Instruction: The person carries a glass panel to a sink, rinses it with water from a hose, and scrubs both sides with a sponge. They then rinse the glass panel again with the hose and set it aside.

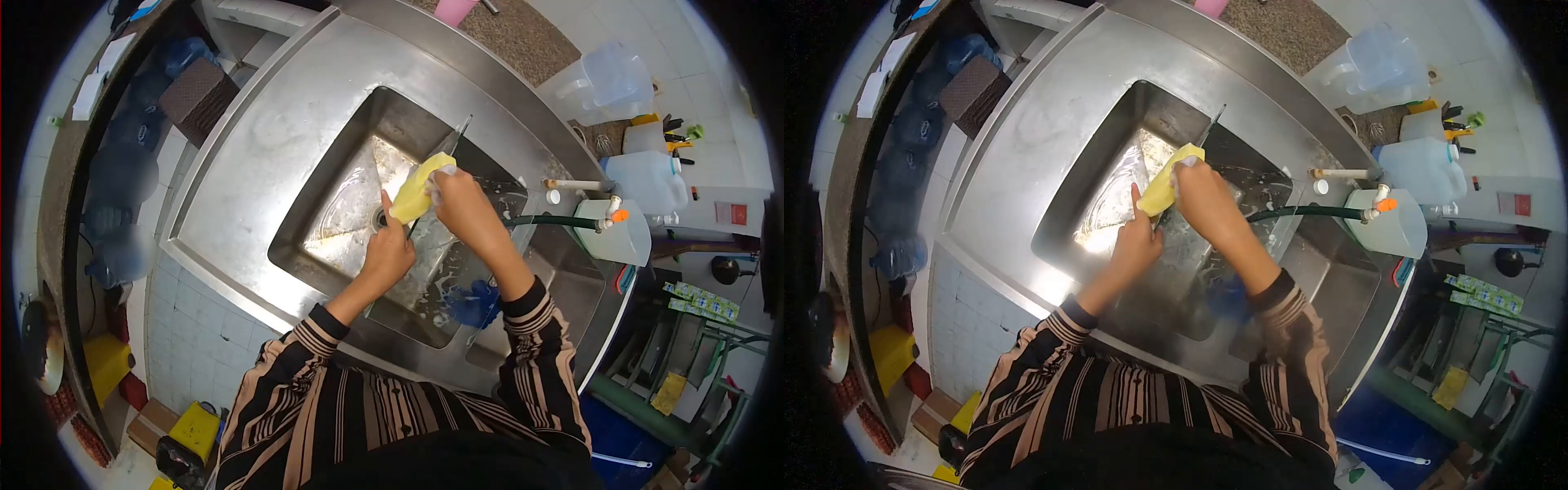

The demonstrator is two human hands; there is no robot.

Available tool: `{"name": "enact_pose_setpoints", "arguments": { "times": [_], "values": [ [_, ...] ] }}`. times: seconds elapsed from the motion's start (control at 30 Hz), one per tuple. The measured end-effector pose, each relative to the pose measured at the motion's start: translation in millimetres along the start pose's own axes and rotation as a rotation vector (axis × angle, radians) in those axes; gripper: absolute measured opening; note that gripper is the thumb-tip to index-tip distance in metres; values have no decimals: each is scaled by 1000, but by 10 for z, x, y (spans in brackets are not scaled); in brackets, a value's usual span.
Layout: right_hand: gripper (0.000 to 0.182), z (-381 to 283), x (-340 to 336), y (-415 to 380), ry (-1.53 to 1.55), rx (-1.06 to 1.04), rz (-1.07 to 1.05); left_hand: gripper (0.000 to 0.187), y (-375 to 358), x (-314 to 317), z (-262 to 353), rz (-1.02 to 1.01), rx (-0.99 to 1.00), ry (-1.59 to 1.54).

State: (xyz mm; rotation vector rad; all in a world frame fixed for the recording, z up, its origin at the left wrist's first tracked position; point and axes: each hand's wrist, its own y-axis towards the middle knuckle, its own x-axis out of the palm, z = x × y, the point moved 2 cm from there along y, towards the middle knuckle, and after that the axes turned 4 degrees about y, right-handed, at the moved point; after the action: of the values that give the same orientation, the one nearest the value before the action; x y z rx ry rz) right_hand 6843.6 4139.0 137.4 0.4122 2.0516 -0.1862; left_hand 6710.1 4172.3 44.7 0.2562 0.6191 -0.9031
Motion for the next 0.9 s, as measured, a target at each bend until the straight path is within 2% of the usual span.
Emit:
{"name": "enact_pose_setpoints", "arguments": {
  "times": [0.07, 0.1, 0.17, 0.27, 0.33, 0.37, 0.43, 0.5, 0.57, 0.63, 0.73, 0.9],
  "values": [
    [14, -44, 95, -29, -1, 54, 20, 87, 15, -30, -9, -98, -185, -27],
    [16, -44, 141, -40, -72, 73, 19, 87, 14, -39, -12, -102, -182, -26],
    [19, -66, 189, -56, -141, 105, 26, 83, 16, -76, 13, 9, -49, -93],
    [20, -81, 200, -96, -222, 53, -3, 77, 40, -111, 57, -83, 18, -47],
    [28, -36, 213, -175, 8, -8, 91, 72, 29, -72, 39, -96, 9, -19],
    [28, 2, 209, -256, 5, 4, 100, 68, 34, -60, 27, -94, -9, 5],
    [37, 166, 102, -611, 109, 212, 530, 65, 39, -65, 11, -102, -13, -4],
    [42, 566, 262, -1259, -236, 589, 728, 62, 43, -63, 10, -104, -29, -12],
    [45, 934, 598, -1879, -438, 985, 592, 56, 34, -78, 26, -53, 14, 19],
    [51, 1319, 913, -2290, -117, 1117, 482, 53, 31, -56, 14, -73, 10, 43],
    [55, 1347, 895, -2308, -88, 1056, 383, 47, 38, -25, 21, -96, 2, 56],
    [57, 1488, 886, -2291, 192, 1130, 444, 38, 47, -31, 14, -151, -26, 55]
  ]
}}
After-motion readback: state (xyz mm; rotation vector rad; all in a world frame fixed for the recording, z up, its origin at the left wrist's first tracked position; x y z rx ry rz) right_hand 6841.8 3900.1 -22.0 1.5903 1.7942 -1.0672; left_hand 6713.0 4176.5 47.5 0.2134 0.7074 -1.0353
